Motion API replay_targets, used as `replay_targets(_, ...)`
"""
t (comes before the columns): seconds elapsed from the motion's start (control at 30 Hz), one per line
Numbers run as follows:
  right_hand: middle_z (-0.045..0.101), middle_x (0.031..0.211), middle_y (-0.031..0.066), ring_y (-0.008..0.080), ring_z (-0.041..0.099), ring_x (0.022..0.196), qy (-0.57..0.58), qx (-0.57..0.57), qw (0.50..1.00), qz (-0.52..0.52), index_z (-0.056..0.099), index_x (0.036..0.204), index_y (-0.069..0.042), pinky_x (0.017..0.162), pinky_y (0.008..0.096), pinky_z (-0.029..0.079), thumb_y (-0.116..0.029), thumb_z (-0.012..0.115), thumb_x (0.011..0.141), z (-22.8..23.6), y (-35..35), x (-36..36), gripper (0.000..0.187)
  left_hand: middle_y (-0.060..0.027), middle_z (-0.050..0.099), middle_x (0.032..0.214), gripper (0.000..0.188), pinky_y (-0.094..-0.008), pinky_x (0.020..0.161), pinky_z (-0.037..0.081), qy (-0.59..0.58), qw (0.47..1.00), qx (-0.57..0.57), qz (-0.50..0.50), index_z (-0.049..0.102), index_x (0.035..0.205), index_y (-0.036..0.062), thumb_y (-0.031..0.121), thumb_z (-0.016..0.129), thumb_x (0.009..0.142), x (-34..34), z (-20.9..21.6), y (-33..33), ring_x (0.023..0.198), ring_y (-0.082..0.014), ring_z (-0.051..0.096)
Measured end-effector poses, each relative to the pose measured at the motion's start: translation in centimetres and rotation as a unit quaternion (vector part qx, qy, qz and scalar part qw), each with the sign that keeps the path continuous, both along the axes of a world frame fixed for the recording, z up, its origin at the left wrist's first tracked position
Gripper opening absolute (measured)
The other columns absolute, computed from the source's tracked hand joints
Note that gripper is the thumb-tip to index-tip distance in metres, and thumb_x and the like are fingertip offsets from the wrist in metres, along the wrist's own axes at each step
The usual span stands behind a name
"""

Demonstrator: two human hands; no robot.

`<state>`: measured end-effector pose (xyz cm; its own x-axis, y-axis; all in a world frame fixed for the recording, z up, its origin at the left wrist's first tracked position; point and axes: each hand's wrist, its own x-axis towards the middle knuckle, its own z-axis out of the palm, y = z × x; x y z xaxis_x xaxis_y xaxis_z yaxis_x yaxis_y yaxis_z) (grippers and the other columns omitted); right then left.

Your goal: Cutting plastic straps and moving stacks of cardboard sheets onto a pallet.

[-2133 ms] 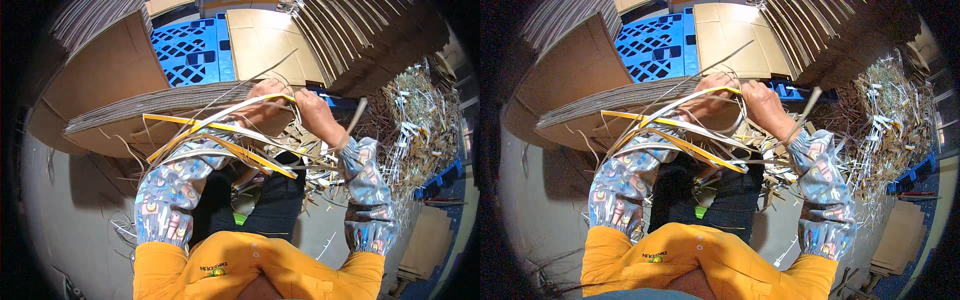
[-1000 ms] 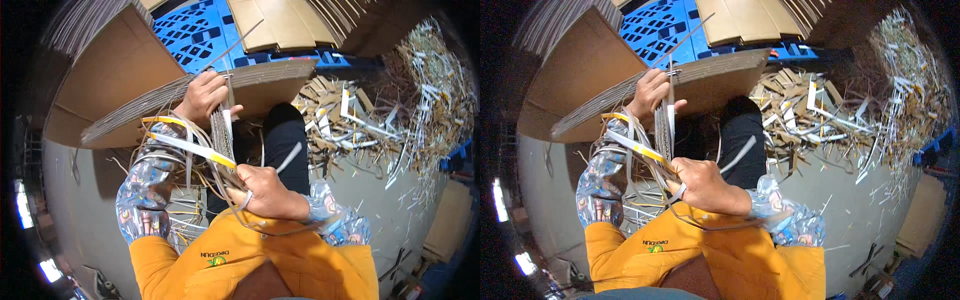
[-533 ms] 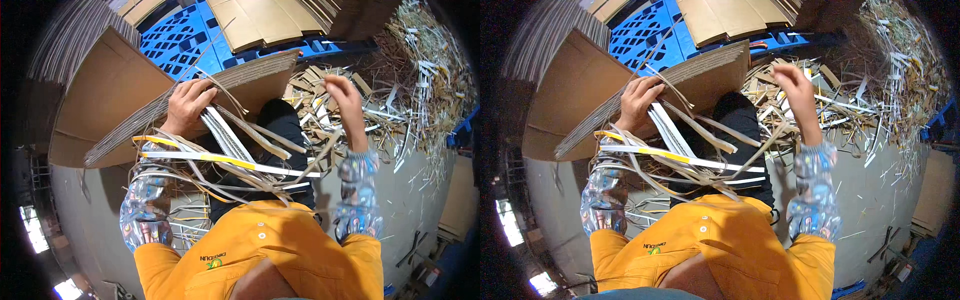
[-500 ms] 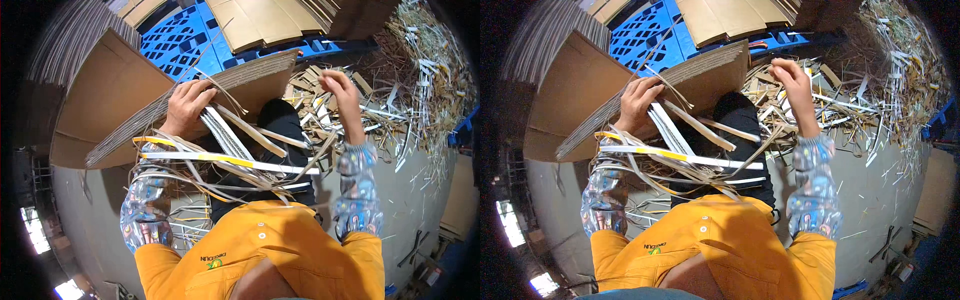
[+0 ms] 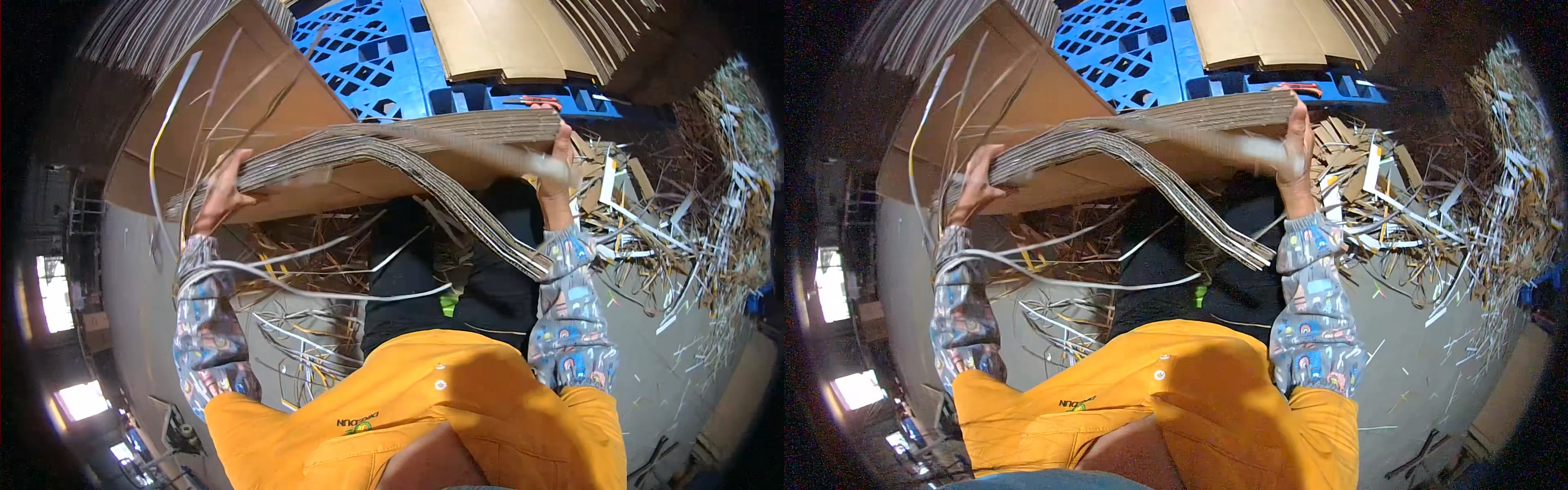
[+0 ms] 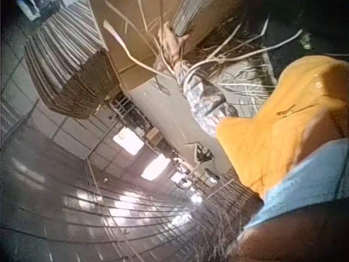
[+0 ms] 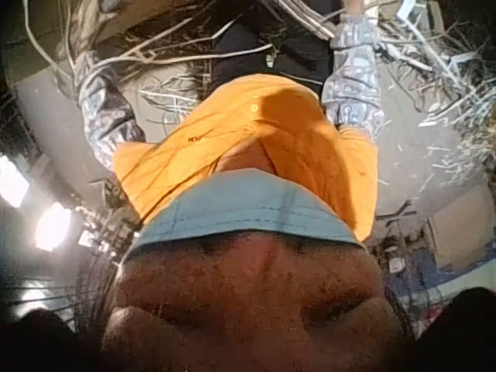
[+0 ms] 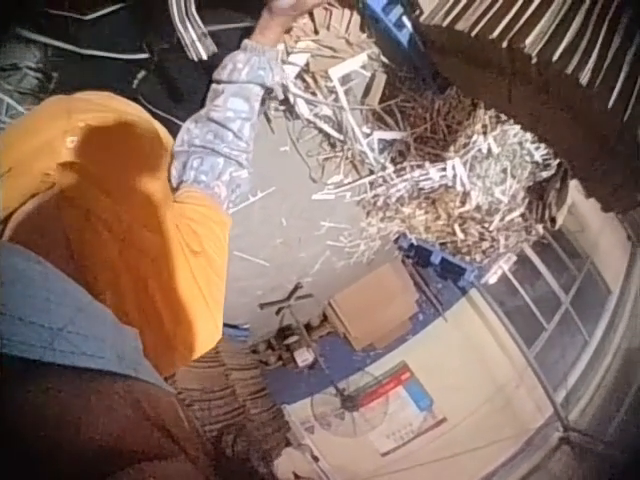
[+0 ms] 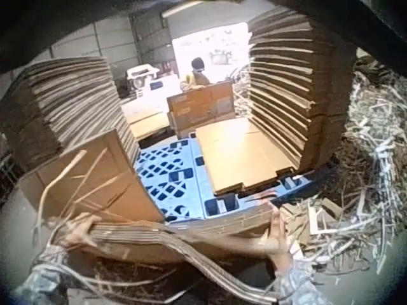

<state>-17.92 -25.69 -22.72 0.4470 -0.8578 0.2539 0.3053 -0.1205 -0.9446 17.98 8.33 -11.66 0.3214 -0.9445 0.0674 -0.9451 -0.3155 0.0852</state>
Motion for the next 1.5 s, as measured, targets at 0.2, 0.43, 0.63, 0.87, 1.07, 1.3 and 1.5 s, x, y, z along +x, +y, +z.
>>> replay_targets(0.2,0.060,0.105,0.0079,0.0196,0.054,0.098,-0.049,0.138,0.989,-0.030,0.056,0.110,-0.004,0.091,0.0330,0.038,-0.055,0.029,0.093,-0.1,1.0,1.7,0.061,-0.0127,0.053,0.102,0.068,-0.0376,0.088,0.039,0.055,0.994,0.066,0.073,0.052,0.108,0.0014,0.017,0.082,0.049,-0.6,0.4,-1.0,0.102,-0.0295,0.050)
replay_targets(0.43,0.054,0.104,0.0144,0.0225,0.052,0.091,0.099,-0.180,0.956,-0.211,0.046,0.117,0.005,0.085,0.0341,0.040,-0.035,0.033,0.094,-2.8,-6.4,3.5,0.048,-0.0110,0.059,0.095,0.059,-0.0331,0.084,0.043,0.185,0.978,-0.005,0.101,0.057,0.100,-0.0011,0.013,0.081,0.047,-0.6,0.3,-2.4,0.092,-0.0249,0.056)
replay_targets(0.63,0.052,0.117,0.0135,0.0254,0.049,0.106,-0.170,0.296,0.940,-0.012,0.046,0.121,-0.001,0.096,0.0346,0.035,-0.067,0.037,0.084,8.8,-11.8,-2.3,0.075,-0.0156,0.060,0.099,0.061,-0.0370,0.084,0.043,0.158,0.984,-0.079,0.015,0.055,0.104,0.0019,0.023,0.080,0.053,-6.1,3.3,-10.0,0.098,-0.0306,0.056)
replay_targets(0.87,0.048,0.125,0.0101,0.0214,0.045,0.113,0.015,0.173,0.983,-0.057,0.042,0.128,0.000,0.099,0.0313,0.033,-0.063,0.038,0.086,3.4,-15.7,-4.1,0.076,-0.0215,0.047,0.123,0.085,-0.0353,0.099,0.036,0.099,0.995,0.007,-0.028,0.045,0.120,-0.0035,0.037,0.082,0.054,-6.1,0.1,-17.6,0.118,-0.0317,0.044)
replay_targets(1.07,0.059,0.106,0.0088,0.0163,0.056,0.092,0.307,-0.126,0.925,-0.186,0.055,0.112,-0.001,0.082,0.0290,0.044,-0.037,0.050,0.090,9.1,-25.1,-12.1,0.043,-0.0205,0.056,0.097,0.067,-0.0419,0.082,0.043,0.100,0.994,-0.012,-0.038,0.050,0.097,-0.0018,0.039,0.081,0.054,-5.7,-0.6,-19.2,0.096,-0.0355,0.054)
replay_targets(1.3,0.052,0.123,0.0158,0.0263,0.051,0.112,0.325,-0.552,0.767,0.017,0.045,0.125,-0.007,0.099,0.0378,0.038,-0.033,0.069,0.076,20.2,-7.8,0.6,0.060,-0.0229,0.056,0.101,0.070,-0.0415,0.085,0.043,0.093,0.995,-0.018,-0.026,0.050,0.102,-0.0037,0.039,0.080,0.055,-4.8,-1.3,-18.1,0.098,-0.0369,0.054)
replay_targets(1.5,0.053,0.114,0.0160,0.0307,0.050,0.109,0.558,-0.567,0.599,0.091,0.047,0.115,-0.006,0.094,0.0434,0.038,-0.033,0.074,0.069,14.6,-7.8,6.4,0.060,-0.0259,0.048,0.121,0.088,-0.0412,0.097,0.037,0.159,0.979,-0.110,-0.067,0.040,0.125,-0.0002,0.045,0.077,0.059,-5.3,-1.6,-18.5,0.114,-0.0362,0.047)
